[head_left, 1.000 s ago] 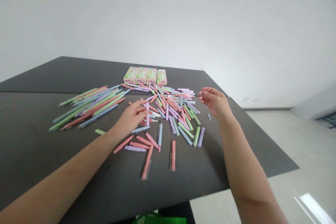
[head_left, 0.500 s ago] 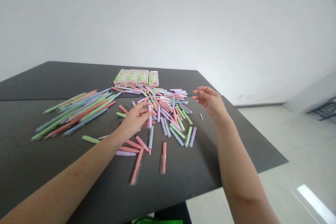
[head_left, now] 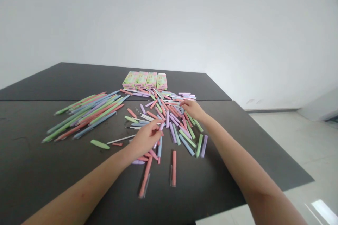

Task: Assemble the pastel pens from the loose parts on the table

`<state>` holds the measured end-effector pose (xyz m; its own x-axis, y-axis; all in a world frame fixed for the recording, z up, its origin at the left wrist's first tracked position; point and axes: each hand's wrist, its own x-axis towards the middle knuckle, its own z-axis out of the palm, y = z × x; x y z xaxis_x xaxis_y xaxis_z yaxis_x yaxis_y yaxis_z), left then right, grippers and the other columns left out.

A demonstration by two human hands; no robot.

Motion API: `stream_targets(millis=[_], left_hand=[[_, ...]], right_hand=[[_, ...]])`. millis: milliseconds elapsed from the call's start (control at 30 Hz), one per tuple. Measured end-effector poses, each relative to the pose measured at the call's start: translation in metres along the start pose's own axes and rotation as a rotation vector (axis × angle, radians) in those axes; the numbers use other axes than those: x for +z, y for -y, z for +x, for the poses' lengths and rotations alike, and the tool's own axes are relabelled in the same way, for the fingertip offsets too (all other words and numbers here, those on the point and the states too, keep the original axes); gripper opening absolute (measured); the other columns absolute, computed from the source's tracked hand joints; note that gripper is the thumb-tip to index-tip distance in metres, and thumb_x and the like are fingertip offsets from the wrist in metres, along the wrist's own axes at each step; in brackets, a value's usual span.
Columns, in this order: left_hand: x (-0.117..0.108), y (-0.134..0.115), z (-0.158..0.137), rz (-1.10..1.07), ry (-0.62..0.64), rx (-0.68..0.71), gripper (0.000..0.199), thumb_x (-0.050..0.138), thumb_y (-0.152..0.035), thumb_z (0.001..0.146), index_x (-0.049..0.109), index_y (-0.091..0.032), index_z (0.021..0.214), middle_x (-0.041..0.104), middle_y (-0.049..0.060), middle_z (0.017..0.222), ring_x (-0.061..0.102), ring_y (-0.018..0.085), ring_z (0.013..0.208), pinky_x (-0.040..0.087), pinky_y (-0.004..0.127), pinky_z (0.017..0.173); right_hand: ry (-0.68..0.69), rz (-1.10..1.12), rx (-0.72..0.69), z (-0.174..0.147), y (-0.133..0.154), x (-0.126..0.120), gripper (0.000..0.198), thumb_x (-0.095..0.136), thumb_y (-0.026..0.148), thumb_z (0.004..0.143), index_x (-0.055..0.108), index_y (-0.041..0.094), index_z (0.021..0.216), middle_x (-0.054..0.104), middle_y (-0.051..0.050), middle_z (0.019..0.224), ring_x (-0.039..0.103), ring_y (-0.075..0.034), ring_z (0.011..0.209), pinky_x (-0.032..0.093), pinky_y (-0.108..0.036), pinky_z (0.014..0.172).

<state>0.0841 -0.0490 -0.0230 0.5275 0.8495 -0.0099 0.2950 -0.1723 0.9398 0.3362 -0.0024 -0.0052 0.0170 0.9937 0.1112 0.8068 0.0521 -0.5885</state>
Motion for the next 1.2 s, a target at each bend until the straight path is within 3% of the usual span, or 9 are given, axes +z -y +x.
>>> stream_targets(millis=[100,200,333,500,767,833,967,1067,1200], left_hand=[[0.000,0.000,-0.003,0.100,-0.027,0.026,0.036,0.048,-0.023,0.083,0.057,-0.019,0.118,0.060,-0.002,0.067,0.058,0.014,0.054,0.041,0.024,0.051],[-0.002,0.000,-0.004,0.169,-0.032,0.076,0.038,0.049,-0.024,0.084,0.058,-0.021,0.121,0.061,-0.002,0.070,0.060,0.015,0.057,0.042,0.024,0.055],[-0.005,0.004,-0.007,0.204,-0.006,0.105,0.037,0.047,-0.024,0.087,0.056,-0.022,0.123,0.060,-0.003,0.070,0.058,0.013,0.057,0.042,0.023,0.055],[-0.005,0.010,-0.009,0.237,-0.005,0.111,0.034,0.047,-0.025,0.088,0.056,-0.021,0.121,0.059,-0.003,0.070,0.057,0.013,0.060,0.041,0.022,0.056],[-0.009,0.007,-0.008,0.164,-0.031,0.085,0.036,0.047,-0.025,0.088,0.055,-0.021,0.123,0.059,-0.003,0.071,0.061,0.013,0.059,0.043,0.022,0.055],[-0.010,0.007,-0.007,0.136,-0.059,0.082,0.037,0.046,-0.024,0.088,0.054,-0.021,0.124,0.060,-0.003,0.071,0.063,0.014,0.061,0.044,0.022,0.056],[-0.013,0.007,-0.005,0.136,-0.116,0.049,0.036,0.048,-0.025,0.087,0.053,-0.021,0.122,0.063,-0.002,0.075,0.064,0.013,0.061,0.045,0.022,0.056],[-0.015,0.007,-0.003,0.153,-0.161,0.027,0.036,0.048,-0.026,0.087,0.052,-0.019,0.122,0.065,0.000,0.080,0.066,0.014,0.062,0.045,0.022,0.054],[-0.019,0.009,0.000,0.121,-0.210,0.023,0.035,0.050,-0.029,0.086,0.051,-0.019,0.120,0.066,0.001,0.081,0.065,0.014,0.061,0.044,0.022,0.052]], right_hand=[[0.100,-0.290,-0.031,0.005,0.014,0.016,0.035,0.045,0.027,0.087,0.067,0.016,0.113,0.072,-0.010,0.090,0.065,-0.023,0.082,0.045,-0.032,0.075],[0.149,-0.465,-0.075,0.004,0.031,0.026,0.042,0.035,0.039,0.097,0.065,0.015,0.115,0.071,-0.016,0.101,0.065,-0.026,0.092,0.044,-0.033,0.079],[0.178,-0.582,-0.144,0.001,0.046,0.034,0.051,0.020,0.045,0.100,0.061,0.019,0.116,0.069,-0.015,0.110,0.065,-0.025,0.097,0.044,-0.033,0.080],[0.252,-0.641,-0.215,-0.006,0.056,0.040,0.043,0.023,0.036,0.100,0.058,0.023,0.121,0.068,-0.012,0.108,0.065,-0.025,0.096,0.044,-0.032,0.075],[0.273,-0.407,-0.340,-0.018,0.048,0.027,0.041,0.037,0.021,0.091,0.059,0.021,0.126,0.068,-0.010,0.111,0.063,-0.021,0.098,0.042,-0.029,0.081],[0.167,-0.253,-0.287,-0.013,0.036,0.015,0.042,0.036,0.020,0.091,0.062,0.019,0.123,0.069,-0.008,0.107,0.063,-0.018,0.090,0.042,-0.027,0.077],[-0.056,-0.137,-0.032,0.001,0.006,-0.009,0.036,0.044,0.022,0.082,0.071,0.015,0.104,0.063,-0.001,0.067,0.051,-0.014,0.057,0.034,-0.025,0.058],[-0.083,-0.128,0.028,0.005,-0.008,-0.017,0.033,0.046,0.023,0.079,0.073,0.016,0.097,0.057,0.001,0.060,0.046,-0.012,0.053,0.031,-0.025,0.057],[-0.017,-0.137,-0.011,0.003,-0.008,-0.013,0.030,0.049,0.023,0.076,0.074,0.017,0.091,0.056,0.002,0.057,0.044,-0.011,0.051,0.031,-0.024,0.055]])
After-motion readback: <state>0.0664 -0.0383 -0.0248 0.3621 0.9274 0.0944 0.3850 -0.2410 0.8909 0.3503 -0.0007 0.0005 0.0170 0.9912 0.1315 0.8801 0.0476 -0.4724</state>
